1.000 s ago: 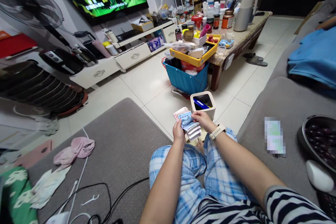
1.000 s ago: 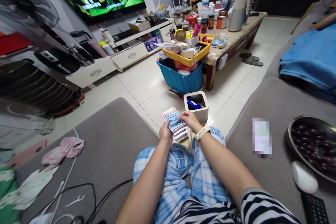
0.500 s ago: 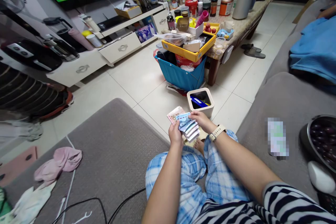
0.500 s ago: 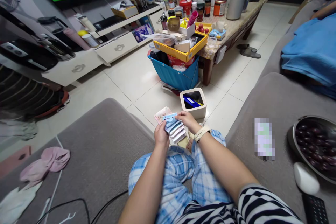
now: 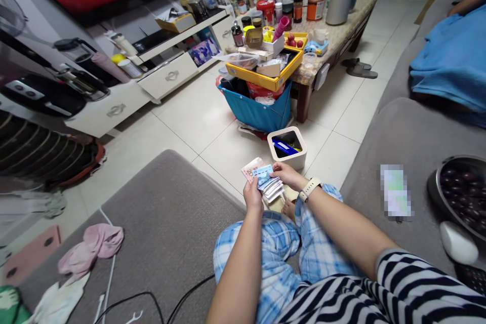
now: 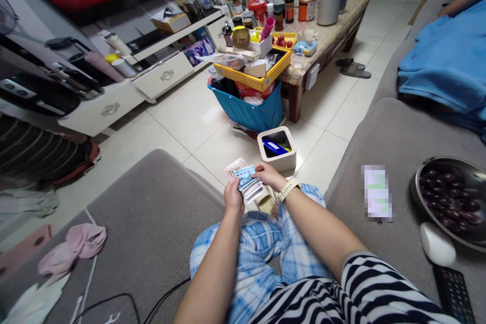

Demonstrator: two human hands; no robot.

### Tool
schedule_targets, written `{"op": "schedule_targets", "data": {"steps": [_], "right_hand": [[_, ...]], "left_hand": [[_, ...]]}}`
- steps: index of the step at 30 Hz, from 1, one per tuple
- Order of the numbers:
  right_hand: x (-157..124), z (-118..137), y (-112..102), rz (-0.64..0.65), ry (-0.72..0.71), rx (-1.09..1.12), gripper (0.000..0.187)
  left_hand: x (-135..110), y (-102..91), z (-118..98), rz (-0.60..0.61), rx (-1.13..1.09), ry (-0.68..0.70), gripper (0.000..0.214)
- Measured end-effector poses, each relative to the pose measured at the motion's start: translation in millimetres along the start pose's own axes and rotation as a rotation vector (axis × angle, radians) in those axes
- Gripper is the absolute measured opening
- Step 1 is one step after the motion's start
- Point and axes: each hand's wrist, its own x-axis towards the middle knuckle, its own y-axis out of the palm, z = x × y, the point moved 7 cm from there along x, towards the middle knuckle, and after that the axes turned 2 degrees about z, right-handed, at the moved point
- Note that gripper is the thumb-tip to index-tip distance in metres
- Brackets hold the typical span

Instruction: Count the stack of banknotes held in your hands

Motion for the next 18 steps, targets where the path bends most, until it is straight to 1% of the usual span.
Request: {"op": "schedule_targets", "data": {"steps": [4,7,9,13,16,18], "right_hand": [[1,2,2,0.022,-0.114,0.020,0.027],[-2,5,5,0.047,-0.178,0.029,0.029],[-6,8,5,0.054,-0.211,0.040,0.031],[-14,5,5,0.065,-0.196,0.097,0.034],[-20,2,3,0.072,-0.177,0.178,0.036],[-23,2,2,0.076,-0.170,0.229,0.037]], "left_hand": [[-7,1.4,-4,0.021,0.025,-0.035,0.030],[-16,3.1,-10,0.044,0.074,-0.111,0.033],[-22,4.8,-16,0.085,0.106,-0.150,0.036],[-32,7.2,-28,0.191,0.183,-0.156,0.041],[-37,10.0,-31,0.289,0.238,-0.146,0.049],[-38,10.4,-32,0.318,0.266,-0.140,0.054]]}}
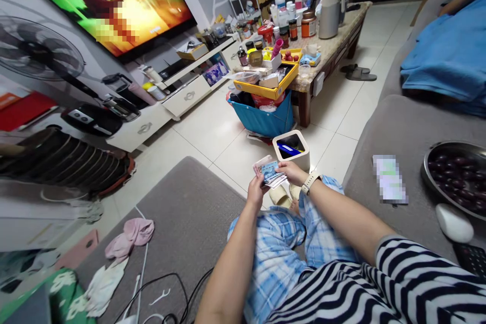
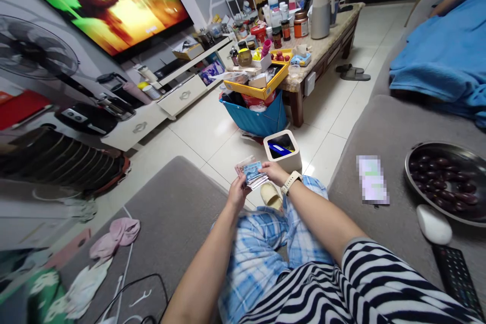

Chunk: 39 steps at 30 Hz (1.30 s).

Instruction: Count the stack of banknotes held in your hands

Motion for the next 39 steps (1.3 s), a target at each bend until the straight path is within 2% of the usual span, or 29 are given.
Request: {"op": "schedule_targets", "data": {"steps": [5,10,14,17,21,24,28,31,35,39], "right_hand": [[-10,6,0,-0.005,0.046,0.034,0.035],[-15,8,5,0.002,0.049,0.011,0.033],[-13,7,7,-0.012,-0.037,-0.029,0.035],[-14,11,6,-0.035,-0.135,-0.156,0.036],[-18,21,4,-0.090,-0.260,-0.312,0.031],[-19,24,5,-0.074,-0.304,-0.362,0.030],[-17,18,13,0.040,-0.288,-0.302,0.033],[-18,13,20,0.100,-0.247,-0.233,0.035],[-17,9,21,0.086,-0.199,-0.190,0.040],[-14,7,17,0.079,-0.152,-0.181,0.041]], "left_hand": [[-2,2.1,-3,0.029,0.060,0.042,0.058],[-1,2.7,5,0.030,-0.007,0.029,0.063],[0,1.2,15,-0.030,-0.095,0.070,0.054],[0,3.6,19,-0.048,-0.147,0.094,0.047],[2,4.4,16,-0.079,-0.181,0.111,0.041],[6,2.6,16,-0.080,-0.232,0.117,0.037],[9,-1.3,25,-0.068,-0.307,0.050,0.034],[8,-7.3,29,-0.113,-0.315,0.059,0.031],[6,-14.0,29,-0.186,-0.295,0.111,0.027],[8,-14.6,29,-0.174,-0.285,0.132,0.030]]}}
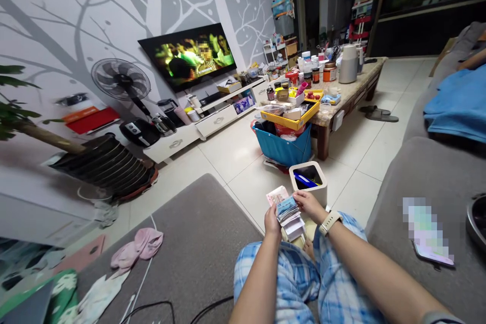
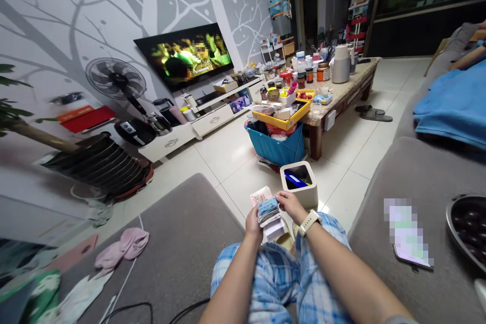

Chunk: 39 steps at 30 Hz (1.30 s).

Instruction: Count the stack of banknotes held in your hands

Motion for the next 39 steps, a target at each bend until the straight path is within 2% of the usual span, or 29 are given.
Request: {"op": "schedule_targets", "data": {"steps": [5,10,12,22,32,39], "right_hand": [[2,-4,-3,0.010,0.020,-0.023,0.040],[3,-1,-15,-0.147,-0.036,-0.097,0.038],[5,-3,-17,-0.172,-0.029,-0.108,0.038],[11,-8,-20,-0.151,-0.034,-0.110,0.033],[14,-9,-25,-0.206,-0.103,-0.151,0.027],[10,1,-21,-0.169,-0.133,-0.125,0.029]], "left_hand": [[1,0.4,-2,0.015,0.058,0.016,0.035],[0,3.1,-4,0.025,0.077,0.022,0.034],[-1,4.3,-3,0.035,0.082,0.018,0.036],[1,5.5,-2,0.080,0.171,0.053,0.047],[1,4.3,0,0.056,0.083,0.027,0.043],[6,2.2,6,0.045,-0.012,-0.030,0.039]]}}
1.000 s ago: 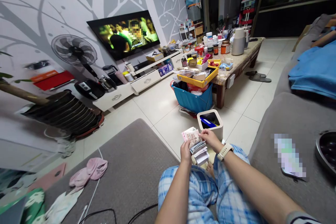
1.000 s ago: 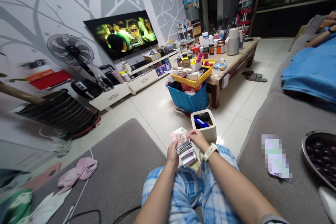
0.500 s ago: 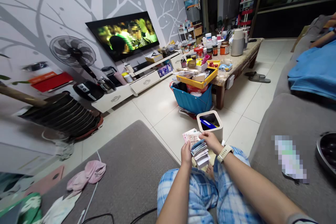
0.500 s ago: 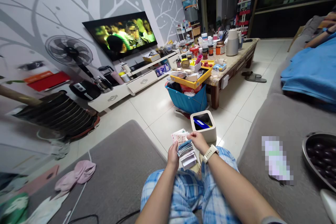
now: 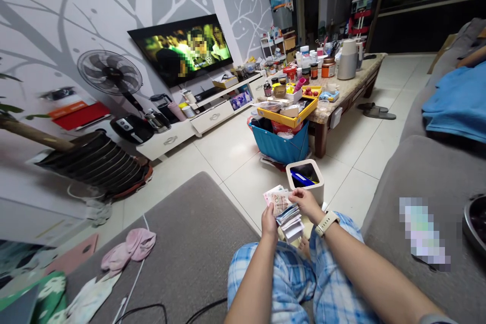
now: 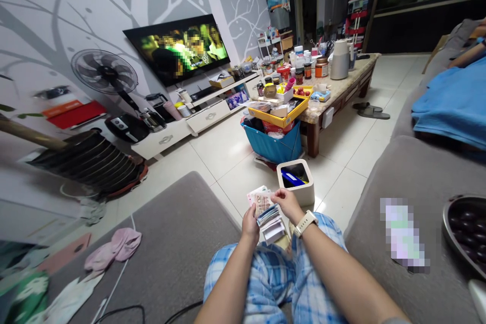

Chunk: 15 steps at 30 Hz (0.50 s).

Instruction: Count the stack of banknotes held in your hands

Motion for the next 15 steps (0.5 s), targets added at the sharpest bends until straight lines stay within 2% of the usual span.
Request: {"op": "schedule_targets", "data": {"steps": [8,15], "right_hand": [[-4,4,0,0.011,0.016,0.003,0.032],[-11,14,9,0.092,0.053,0.073,0.036]], "left_hand": [[3,-7.6,-1,-0.086,0.022,0.018,0.036],[3,-10.2,-3,-0.115,0.077,0.030,0.039]]}}
